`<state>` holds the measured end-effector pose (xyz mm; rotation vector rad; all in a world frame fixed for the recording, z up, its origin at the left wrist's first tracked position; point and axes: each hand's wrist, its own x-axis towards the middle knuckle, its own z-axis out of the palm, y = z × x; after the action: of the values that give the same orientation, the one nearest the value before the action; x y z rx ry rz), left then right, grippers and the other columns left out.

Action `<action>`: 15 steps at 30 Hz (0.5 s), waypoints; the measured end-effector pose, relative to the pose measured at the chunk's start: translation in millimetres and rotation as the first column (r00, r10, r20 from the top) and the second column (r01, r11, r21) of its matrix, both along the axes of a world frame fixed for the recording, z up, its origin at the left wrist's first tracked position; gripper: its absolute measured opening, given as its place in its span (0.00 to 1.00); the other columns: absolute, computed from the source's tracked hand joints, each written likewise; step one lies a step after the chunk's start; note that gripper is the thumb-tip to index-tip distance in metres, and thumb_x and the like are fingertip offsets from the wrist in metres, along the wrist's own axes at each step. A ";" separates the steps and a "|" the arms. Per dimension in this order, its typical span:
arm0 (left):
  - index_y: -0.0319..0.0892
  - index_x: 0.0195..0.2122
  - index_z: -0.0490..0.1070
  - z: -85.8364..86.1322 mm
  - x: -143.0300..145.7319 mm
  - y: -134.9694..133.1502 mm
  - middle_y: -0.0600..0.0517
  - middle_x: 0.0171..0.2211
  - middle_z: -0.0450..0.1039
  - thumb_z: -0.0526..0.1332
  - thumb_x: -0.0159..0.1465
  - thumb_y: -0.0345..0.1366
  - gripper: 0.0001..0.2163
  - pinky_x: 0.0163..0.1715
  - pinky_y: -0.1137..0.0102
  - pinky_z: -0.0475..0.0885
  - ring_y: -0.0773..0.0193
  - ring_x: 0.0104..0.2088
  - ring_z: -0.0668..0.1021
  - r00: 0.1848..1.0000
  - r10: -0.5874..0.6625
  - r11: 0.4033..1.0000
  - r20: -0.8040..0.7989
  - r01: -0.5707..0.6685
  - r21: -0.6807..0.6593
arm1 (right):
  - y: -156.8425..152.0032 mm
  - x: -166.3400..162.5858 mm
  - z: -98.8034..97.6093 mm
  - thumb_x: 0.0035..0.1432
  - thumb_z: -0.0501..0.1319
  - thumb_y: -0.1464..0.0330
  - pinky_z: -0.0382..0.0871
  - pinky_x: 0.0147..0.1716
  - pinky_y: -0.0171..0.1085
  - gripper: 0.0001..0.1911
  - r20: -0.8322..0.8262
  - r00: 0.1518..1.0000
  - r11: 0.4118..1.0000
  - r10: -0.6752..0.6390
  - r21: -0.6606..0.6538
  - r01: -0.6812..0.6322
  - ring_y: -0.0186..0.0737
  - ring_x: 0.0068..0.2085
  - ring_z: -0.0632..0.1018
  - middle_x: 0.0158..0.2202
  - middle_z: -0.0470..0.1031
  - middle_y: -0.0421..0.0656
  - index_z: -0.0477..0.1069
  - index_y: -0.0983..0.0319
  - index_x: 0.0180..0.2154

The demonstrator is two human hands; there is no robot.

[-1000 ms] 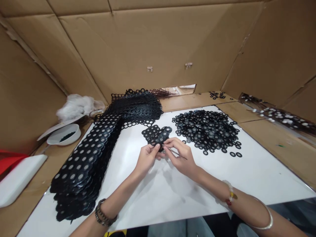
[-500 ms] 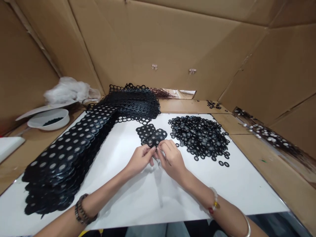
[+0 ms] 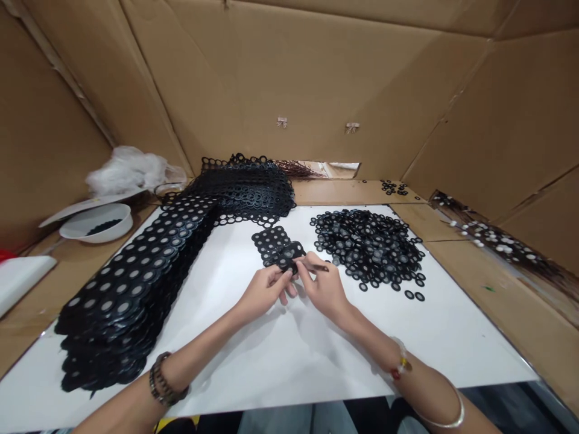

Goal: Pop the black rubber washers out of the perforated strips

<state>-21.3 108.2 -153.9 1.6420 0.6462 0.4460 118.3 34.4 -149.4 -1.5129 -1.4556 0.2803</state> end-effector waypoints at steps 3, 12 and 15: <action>0.37 0.33 0.70 4.0 -0.2 0.9 0.50 0.22 0.75 0.56 0.60 0.48 0.17 0.20 0.73 0.64 0.67 0.17 0.73 1.000 0.005 0.997 0.030 -0.002 -0.082 | 1.2 11.2 6.5 0.61 0.52 0.66 0.66 0.27 0.33 0.10 -0.120 0.991 0.996 -0.060 0.055 0.067 0.38 0.29 0.75 0.28 0.72 0.42 0.69 0.62 0.31; 0.39 0.22 0.68 18.0 -8.7 -2.5 0.52 0.20 0.72 0.56 0.59 0.42 0.13 0.21 0.73 0.62 0.67 0.19 0.69 0.967 0.254 0.959 0.025 -0.255 0.120 | 5.5 19.4 6.9 0.56 0.60 0.60 0.70 0.32 0.36 0.13 -0.506 0.858 0.992 0.082 0.123 -0.022 0.38 0.31 0.75 0.27 0.73 0.41 0.67 0.62 0.26; 0.40 0.21 0.67 18.7 -11.7 -3.3 0.53 0.22 0.74 0.56 0.60 0.42 0.14 0.25 0.72 0.63 0.65 0.23 0.71 0.933 0.359 0.893 -0.005 -0.342 0.292 | 7.6 22.4 5.7 0.53 0.62 0.59 0.71 0.28 0.35 0.15 -0.591 0.807 0.986 -0.006 0.131 0.103 0.37 0.27 0.75 0.23 0.73 0.40 0.65 0.62 0.23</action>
<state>-33.0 104.9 -135.2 1.8203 0.9661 0.7872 140.8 42.1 -143.7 -1.1867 -0.9061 0.5365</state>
